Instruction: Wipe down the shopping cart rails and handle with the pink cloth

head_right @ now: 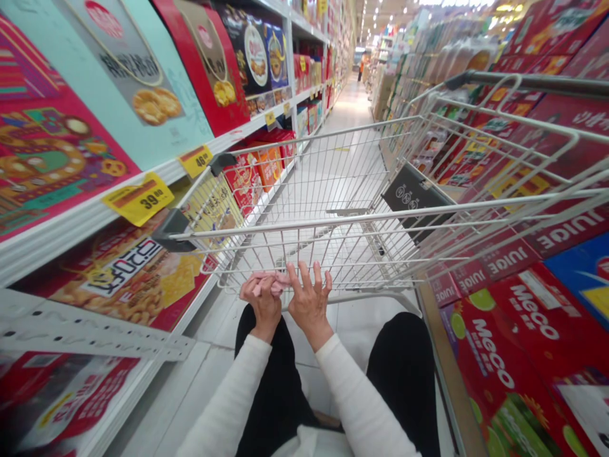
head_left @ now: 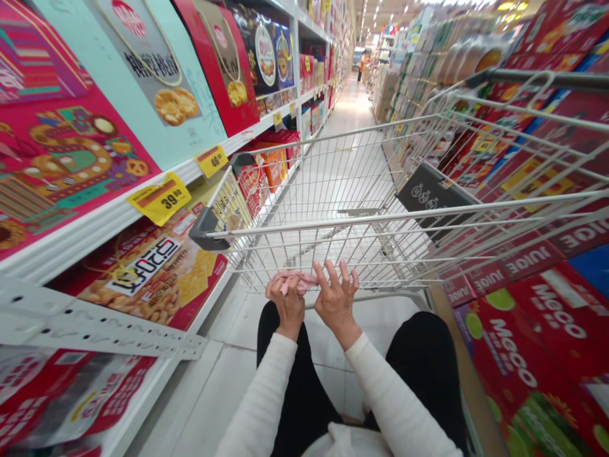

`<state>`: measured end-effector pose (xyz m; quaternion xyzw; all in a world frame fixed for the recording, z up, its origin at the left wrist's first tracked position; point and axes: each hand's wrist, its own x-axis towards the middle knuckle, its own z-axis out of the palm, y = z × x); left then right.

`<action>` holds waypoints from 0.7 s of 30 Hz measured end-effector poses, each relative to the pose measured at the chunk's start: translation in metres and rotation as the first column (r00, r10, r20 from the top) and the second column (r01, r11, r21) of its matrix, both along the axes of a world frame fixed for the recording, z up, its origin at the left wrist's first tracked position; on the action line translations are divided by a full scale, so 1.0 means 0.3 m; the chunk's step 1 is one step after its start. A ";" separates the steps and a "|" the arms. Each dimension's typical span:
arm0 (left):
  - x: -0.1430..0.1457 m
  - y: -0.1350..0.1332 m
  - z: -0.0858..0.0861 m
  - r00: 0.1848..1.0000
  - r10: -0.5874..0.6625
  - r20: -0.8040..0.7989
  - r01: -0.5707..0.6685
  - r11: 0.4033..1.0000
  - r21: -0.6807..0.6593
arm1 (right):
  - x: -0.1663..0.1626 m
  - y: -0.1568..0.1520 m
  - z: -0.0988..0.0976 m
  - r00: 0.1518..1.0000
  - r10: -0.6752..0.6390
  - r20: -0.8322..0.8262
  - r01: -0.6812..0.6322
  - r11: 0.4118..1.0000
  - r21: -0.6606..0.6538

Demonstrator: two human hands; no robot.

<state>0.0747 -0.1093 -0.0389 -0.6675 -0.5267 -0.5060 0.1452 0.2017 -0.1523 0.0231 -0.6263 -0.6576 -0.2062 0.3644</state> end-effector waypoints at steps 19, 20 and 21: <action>-0.017 -0.105 -0.121 0.994 0.075 0.080 -0.043 0.938 -0.343 | 0.013 0.006 -0.001 1.000 0.005 0.011 -0.005 1.000 -0.004; -0.024 -0.109 -0.128 0.983 0.131 0.130 -0.077 0.932 -0.355 | 0.015 0.006 -0.002 1.000 0.005 0.013 -0.005 1.000 -0.009; -0.030 -0.107 -0.126 0.963 0.193 0.189 -0.119 0.931 -0.346 | 0.016 0.006 -0.002 1.000 0.005 0.013 -0.005 1.000 -0.009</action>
